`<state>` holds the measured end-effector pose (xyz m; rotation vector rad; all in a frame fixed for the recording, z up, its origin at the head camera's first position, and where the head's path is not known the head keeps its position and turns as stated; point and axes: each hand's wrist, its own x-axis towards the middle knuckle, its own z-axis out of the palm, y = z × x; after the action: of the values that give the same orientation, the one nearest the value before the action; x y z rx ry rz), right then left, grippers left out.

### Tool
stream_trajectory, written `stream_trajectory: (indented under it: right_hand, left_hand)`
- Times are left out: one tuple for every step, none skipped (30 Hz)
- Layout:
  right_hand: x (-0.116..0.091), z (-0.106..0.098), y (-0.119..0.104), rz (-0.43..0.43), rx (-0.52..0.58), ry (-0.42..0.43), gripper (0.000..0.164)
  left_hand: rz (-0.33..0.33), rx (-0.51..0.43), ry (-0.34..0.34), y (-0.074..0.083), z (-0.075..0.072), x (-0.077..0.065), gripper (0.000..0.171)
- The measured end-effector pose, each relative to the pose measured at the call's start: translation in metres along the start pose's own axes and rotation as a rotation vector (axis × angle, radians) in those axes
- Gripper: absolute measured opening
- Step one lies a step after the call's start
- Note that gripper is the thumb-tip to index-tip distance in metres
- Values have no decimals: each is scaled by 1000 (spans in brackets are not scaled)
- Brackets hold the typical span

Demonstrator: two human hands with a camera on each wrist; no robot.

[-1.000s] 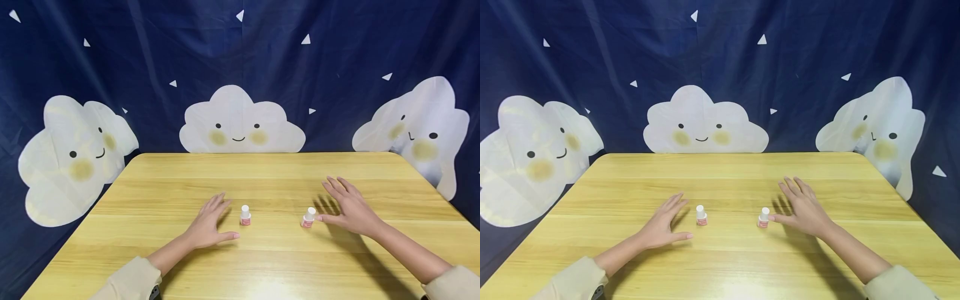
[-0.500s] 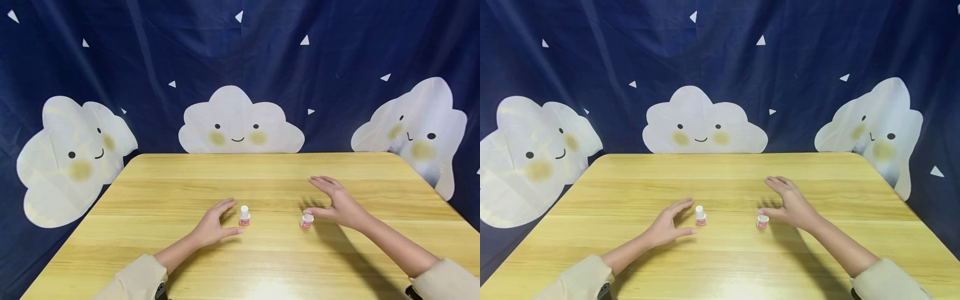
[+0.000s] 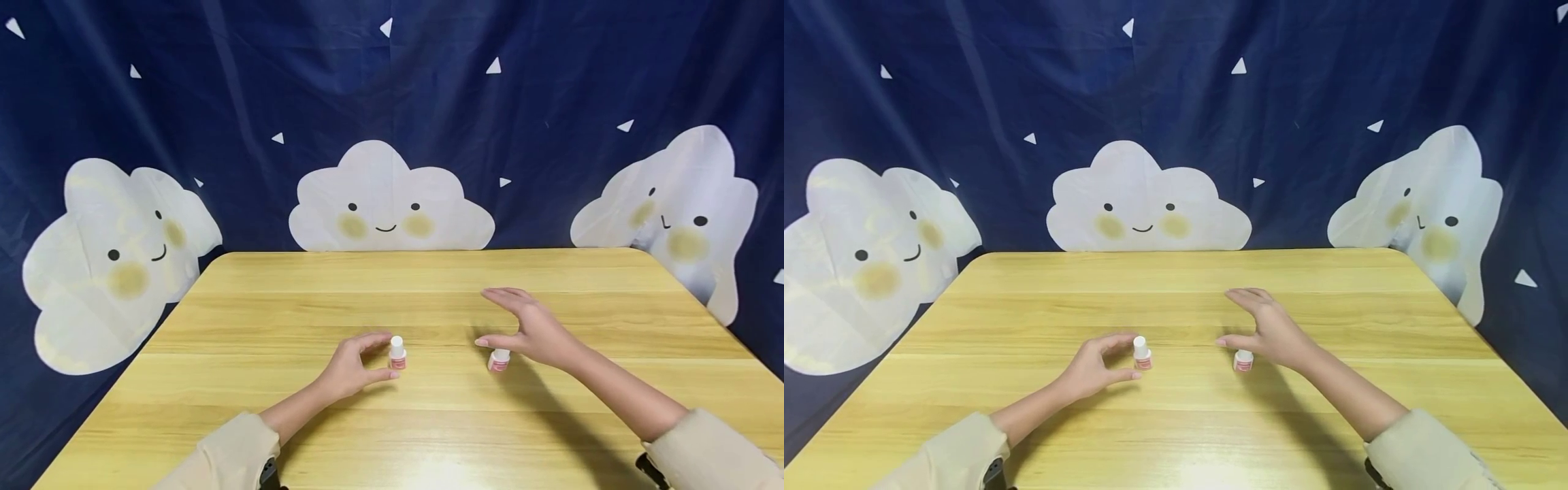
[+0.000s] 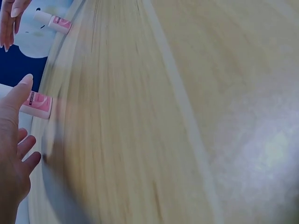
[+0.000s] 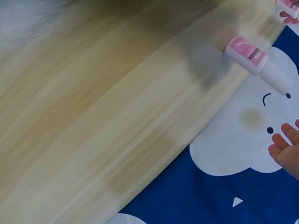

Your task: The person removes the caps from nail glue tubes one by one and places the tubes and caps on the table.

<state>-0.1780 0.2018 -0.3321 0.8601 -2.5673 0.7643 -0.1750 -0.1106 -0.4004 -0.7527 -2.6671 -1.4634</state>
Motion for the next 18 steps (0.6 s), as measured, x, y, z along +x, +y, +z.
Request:
stream_trajectory:
  right_hand:
    - [1,1,-1,0,1,-4,68]
    - [2,1,-2,0,1,-9,68]
    - [4,2,-3,-2,4,-13,67]
    - [5,3,-4,-7,4,-17,66]
    - [7,3,-5,-9,7,-22,66]
    - [8,4,-6,-11,6,-26,65]
    - [9,5,-7,-12,11,-30,64]
    - [11,6,-8,-12,13,-36,63]
    - [12,6,-10,-12,17,-43,63]
    - [13,7,-11,-9,20,-48,62]
    - [15,8,-12,-5,24,-55,62]
    - [16,10,-13,-2,26,-58,62]
    - [17,10,-15,2,30,-62,62]
    - [19,11,-16,7,32,-65,62]
    - [20,12,-18,11,37,-68,62]
    - [21,14,-19,18,42,-69,62]
    - [22,15,-21,21,49,-68,61]
    - [23,16,-23,27,57,-66,61]
  left_hand:
    - [-6,-17,-4,0,1,0,55]
    - [-9,-31,-5,-1,1,1,54]
    - [-14,-48,-6,-1,2,2,52]
    - [-19,-58,-6,-1,2,2,51]
    - [-26,-74,-6,-1,3,3,49]
    - [-34,-83,-4,-1,3,3,48]
    - [-42,-96,-3,-1,4,4,47]
    - [-49,-107,-2,-1,4,4,45]
    - [-52,-117,-1,-1,4,5,44]
    - [-55,-124,0,-1,5,5,43]
    - [-58,-135,-1,-2,5,5,41]
    - [-58,-143,-3,-2,5,5,40]
    - [-56,-150,-4,-2,5,5,39]
    - [-55,-158,-6,-3,6,5,38]
    - [-53,-162,-7,-3,6,5,38]
    - [-54,-166,-7,-4,6,5,37]
    - [-51,-167,-6,-4,7,5,36]
    - [-50,-167,-5,-5,7,5,36]
